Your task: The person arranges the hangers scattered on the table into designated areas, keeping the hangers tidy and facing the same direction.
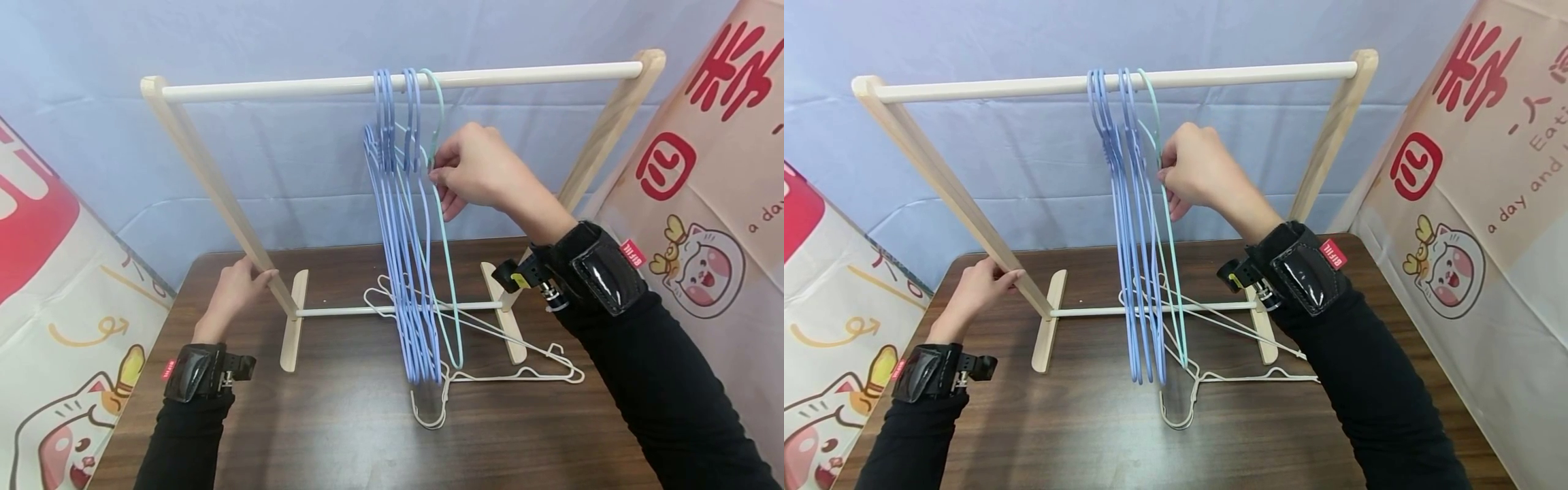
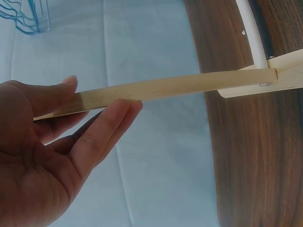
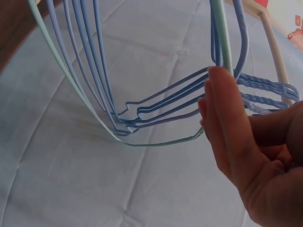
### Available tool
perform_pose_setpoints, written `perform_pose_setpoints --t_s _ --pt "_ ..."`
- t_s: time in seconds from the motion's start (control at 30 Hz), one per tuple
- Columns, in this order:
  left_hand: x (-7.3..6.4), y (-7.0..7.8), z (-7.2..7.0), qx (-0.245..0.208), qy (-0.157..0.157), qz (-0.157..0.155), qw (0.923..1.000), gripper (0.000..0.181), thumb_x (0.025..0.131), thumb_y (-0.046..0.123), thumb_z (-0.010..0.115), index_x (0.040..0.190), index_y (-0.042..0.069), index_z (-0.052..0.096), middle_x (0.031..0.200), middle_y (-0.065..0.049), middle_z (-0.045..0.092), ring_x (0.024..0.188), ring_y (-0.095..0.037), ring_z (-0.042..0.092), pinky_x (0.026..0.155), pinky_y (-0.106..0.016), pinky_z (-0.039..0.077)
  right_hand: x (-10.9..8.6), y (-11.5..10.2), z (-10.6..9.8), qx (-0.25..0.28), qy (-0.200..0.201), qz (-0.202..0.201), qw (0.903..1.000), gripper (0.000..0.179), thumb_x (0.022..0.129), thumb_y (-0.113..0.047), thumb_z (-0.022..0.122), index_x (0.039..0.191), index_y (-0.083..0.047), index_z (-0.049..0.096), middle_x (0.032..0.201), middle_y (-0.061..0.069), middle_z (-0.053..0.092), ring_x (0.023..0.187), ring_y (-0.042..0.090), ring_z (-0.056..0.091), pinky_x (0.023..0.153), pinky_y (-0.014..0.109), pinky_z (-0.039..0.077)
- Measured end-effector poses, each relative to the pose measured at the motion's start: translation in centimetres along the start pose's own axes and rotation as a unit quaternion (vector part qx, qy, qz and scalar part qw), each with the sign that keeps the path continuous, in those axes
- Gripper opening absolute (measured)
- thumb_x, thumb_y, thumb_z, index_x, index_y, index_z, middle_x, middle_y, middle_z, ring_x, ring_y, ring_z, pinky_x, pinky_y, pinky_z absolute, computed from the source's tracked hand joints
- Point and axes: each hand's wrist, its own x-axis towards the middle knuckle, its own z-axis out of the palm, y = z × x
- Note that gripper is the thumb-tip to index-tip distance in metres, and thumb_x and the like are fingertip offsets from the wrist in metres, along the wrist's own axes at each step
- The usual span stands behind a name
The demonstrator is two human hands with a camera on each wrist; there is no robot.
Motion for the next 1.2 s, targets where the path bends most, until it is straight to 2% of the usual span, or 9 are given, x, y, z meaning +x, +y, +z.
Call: perform_pose_setpoints --t_s 0.33,0.5,0.8,1.2 --pt "-0.1 0.0 0.0 0.001 0.000 0.004 1.0000 0.030 0.094 0.018 0.052 0.105 -0.010 0.052 0.084 -0.024 0.064 0.076 -0.036 0.062 0.063 -0.043 0.046 -0.2 0.2 0.1 0.019 -0.009 0.007 0.9998 0.022 0.091 0.005 0.043 0.101 0.011 0.061 0.074 0.020 0.061 0.055 0.024 0.065 0.056 0.030 0.053" --pt "-0.1 0.0 0.0 0.001 -0.002 0.005 1.0000 0.030 0.094 0.019 0.052 0.105 -0.010 0.052 0.082 -0.023 0.064 0.074 -0.035 0.062 0.062 -0.043 0.046 -0.2 0.5 0.2 0.010 -0.014 0.005 0.9998 0.023 0.090 0.005 0.042 0.102 0.010 0.061 0.075 0.020 0.062 0.056 0.024 0.065 0.057 0.031 0.053" --pt "-0.1 0.0 0.0 -0.004 -0.006 0.003 1.0000 0.033 0.095 0.020 0.051 0.108 -0.010 0.052 0.087 -0.025 0.064 0.078 -0.037 0.062 0.063 -0.043 0.046 -0.5 1.1 0.3 -0.054 -0.026 -0.008 0.9982 0.018 0.090 0.003 0.046 0.096 0.007 0.062 0.072 0.015 0.062 0.055 0.020 0.064 0.056 0.030 0.052" --pt "-0.2 0.1 0.0 -0.004 -0.002 0.006 1.0000 0.031 0.095 0.018 0.051 0.108 -0.010 0.051 0.088 -0.026 0.064 0.078 -0.036 0.063 0.063 -0.042 0.047 -1.1 2.7 1.2 -0.107 -0.045 -0.014 0.9931 0.019 0.085 0.005 0.044 0.088 0.004 0.063 0.071 0.012 0.060 0.057 0.020 0.061 0.053 0.030 0.051"
